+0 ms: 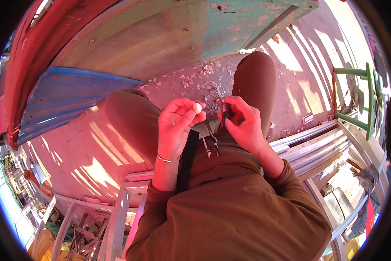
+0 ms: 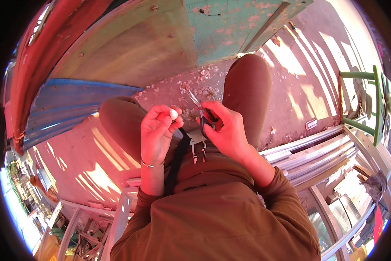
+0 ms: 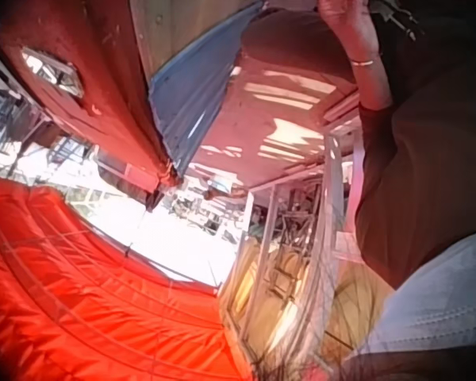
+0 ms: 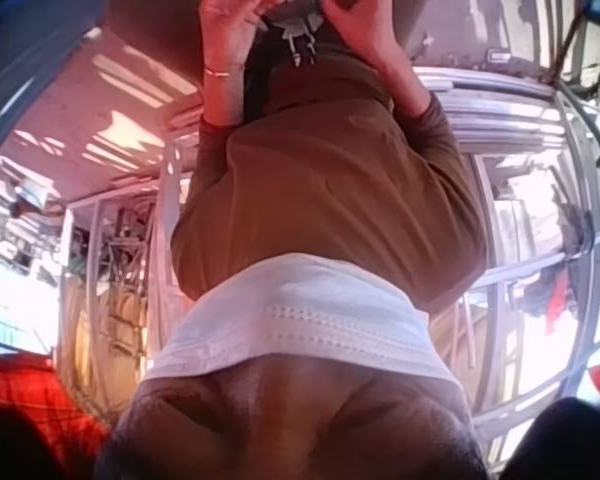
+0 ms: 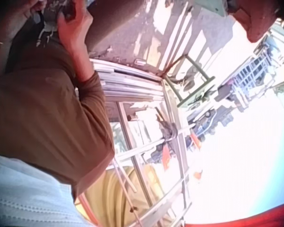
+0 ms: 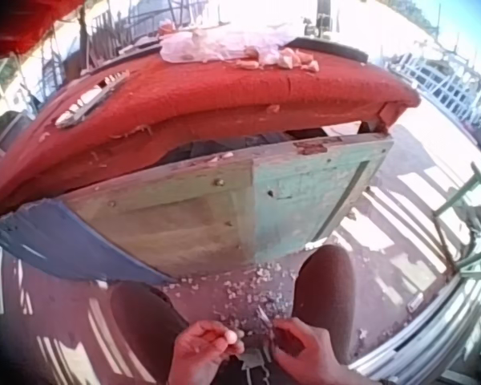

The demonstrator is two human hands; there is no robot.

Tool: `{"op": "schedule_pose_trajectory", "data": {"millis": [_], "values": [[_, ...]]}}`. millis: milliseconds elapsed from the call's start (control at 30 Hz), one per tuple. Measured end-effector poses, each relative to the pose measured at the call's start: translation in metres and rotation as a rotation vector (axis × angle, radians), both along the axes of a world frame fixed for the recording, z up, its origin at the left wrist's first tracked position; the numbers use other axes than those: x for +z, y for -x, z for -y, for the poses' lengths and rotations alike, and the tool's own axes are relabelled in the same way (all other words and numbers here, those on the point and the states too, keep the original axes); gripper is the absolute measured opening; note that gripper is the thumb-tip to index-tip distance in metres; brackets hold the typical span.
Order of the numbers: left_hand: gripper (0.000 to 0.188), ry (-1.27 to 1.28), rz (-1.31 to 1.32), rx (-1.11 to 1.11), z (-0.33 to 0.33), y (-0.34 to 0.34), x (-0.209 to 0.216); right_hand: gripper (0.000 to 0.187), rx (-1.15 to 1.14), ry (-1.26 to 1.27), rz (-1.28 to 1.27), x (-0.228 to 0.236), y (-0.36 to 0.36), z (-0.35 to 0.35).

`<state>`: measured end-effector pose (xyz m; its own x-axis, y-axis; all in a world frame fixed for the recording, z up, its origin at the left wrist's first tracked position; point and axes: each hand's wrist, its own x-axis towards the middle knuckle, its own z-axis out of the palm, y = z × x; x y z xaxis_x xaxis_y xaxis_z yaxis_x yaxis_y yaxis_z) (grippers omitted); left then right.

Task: The person peels garlic cloves by hand, removing the outer skin and placing the peeled cloves on a red cushioned surface. They then use scissors to trim the ends of the garlic cloves.

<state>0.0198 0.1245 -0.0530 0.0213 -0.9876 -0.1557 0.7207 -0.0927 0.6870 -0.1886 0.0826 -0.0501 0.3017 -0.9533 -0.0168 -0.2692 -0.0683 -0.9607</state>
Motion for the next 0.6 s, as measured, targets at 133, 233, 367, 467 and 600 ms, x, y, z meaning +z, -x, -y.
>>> {"op": "schedule_pose_trajectory", "data": {"millis": [133,233,367,467,600], "values": [[0.019,-0.01,-0.004,0.014,0.0,-0.001,-0.001,0.049,0.145,0.211,-0.085,0.018,-0.001,0.0],[0.019,-0.015,0.003,0.056,0.001,0.001,-0.002,0.056,0.185,0.34,-0.149,0.02,-0.001,0.001],[0.02,-0.014,0.018,0.058,0.0,0.001,-0.001,0.058,0.174,0.371,-0.194,0.017,-0.001,0.001],[0.02,-0.01,0.032,0.064,0.0,0.001,-0.002,0.057,0.19,0.416,-0.216,0.017,-0.001,0.003],[0.019,-0.007,0.061,0.064,0.001,-0.001,-0.003,0.054,0.21,0.195,-0.139,0.02,-0.001,-0.002]]}}
